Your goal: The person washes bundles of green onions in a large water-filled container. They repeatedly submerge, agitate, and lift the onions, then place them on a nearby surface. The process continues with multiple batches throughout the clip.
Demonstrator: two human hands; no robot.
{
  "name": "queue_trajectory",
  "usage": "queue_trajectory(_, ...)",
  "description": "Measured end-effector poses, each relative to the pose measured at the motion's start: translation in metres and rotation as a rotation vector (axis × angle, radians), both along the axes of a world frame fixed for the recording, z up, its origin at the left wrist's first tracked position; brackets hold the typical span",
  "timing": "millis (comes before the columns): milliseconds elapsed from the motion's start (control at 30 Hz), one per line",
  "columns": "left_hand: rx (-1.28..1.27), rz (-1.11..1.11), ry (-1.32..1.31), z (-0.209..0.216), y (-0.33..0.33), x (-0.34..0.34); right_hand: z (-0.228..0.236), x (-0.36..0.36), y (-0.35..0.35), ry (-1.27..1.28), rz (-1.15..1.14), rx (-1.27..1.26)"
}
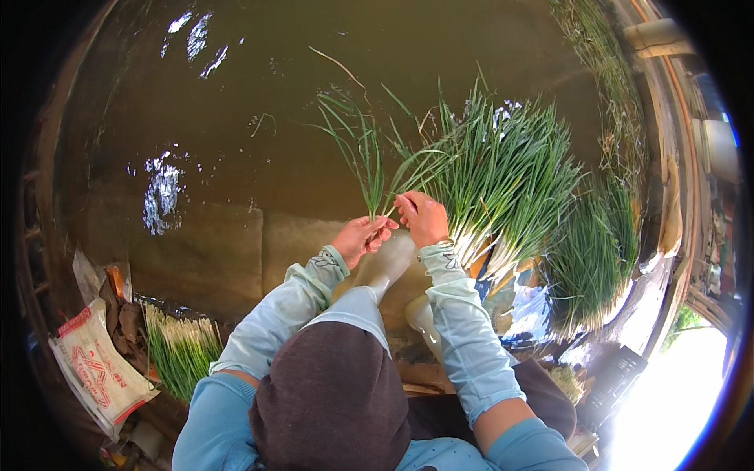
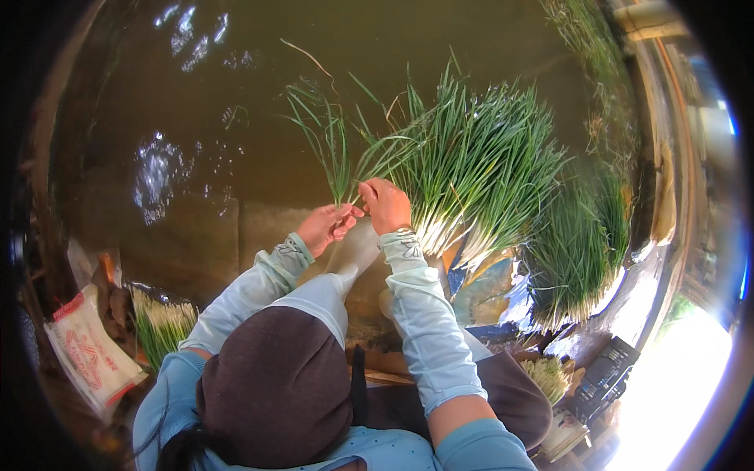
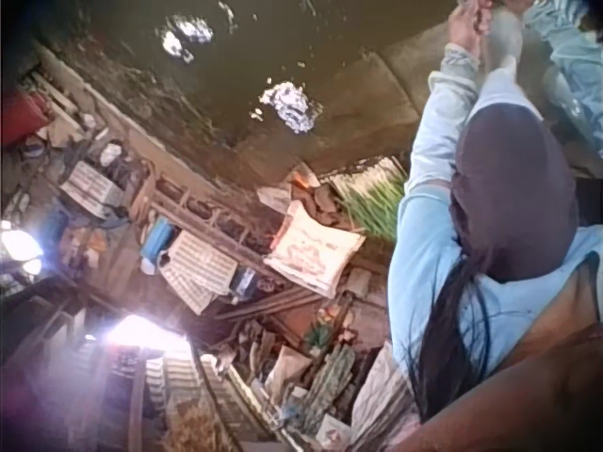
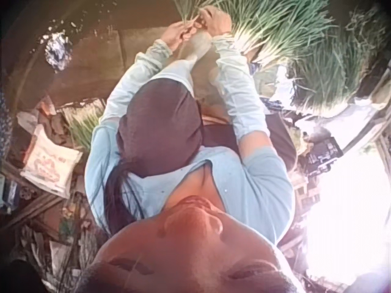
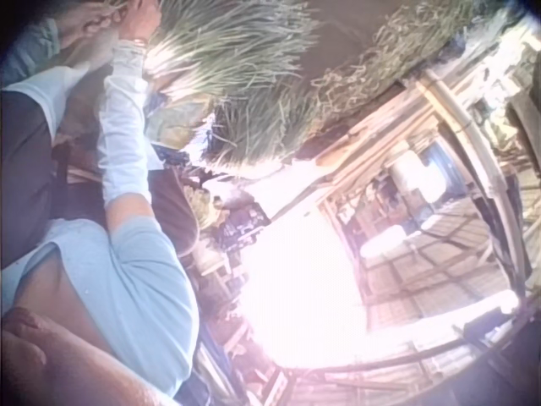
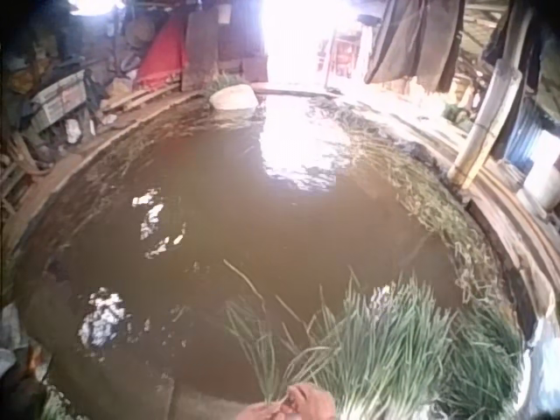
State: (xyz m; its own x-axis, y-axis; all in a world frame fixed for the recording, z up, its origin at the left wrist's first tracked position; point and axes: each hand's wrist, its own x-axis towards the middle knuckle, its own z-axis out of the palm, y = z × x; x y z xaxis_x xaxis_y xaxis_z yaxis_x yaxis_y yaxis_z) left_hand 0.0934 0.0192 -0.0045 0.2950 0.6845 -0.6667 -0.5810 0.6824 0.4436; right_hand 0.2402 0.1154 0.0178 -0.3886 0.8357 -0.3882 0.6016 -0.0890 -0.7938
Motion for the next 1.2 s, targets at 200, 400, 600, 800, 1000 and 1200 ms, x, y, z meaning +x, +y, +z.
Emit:
queue_trajectory(200,0.008,0.033,-0.055,-0.005,-0.006,-0.003,0.017,0.002,0.013,0.376,-0.23,-0.4)
queue_trajectory(400,0.01,-0.017,-0.082,-0.009,-0.019,-0.004,0.004,-0.038,0.057,0.191,-0.071,0.117)
queue_trajectory(600,-0.041,-0.035,-0.056,-0.01,-0.031,-0.002,-0.029,-0.065,0.083,-0.306,0.525,0.627)
queue_trajectory(800,0.025,-0.014,0.037,-0.007,-0.039,0.0,-0.02,-0.058,0.102,-0.112,0.126,0.588)
queue_trajectory(1000,0.023,-0.012,0.11,-0.003,-0.056,-0.005,0.003,-0.041,0.105,0.367,-0.275,0.036)
queue_trajectory(1200,0.003,-0.032,0.2,-0.003,-0.078,-0.008,-0.026,-0.044,0.066,-0.013,-0.038,-0.501)
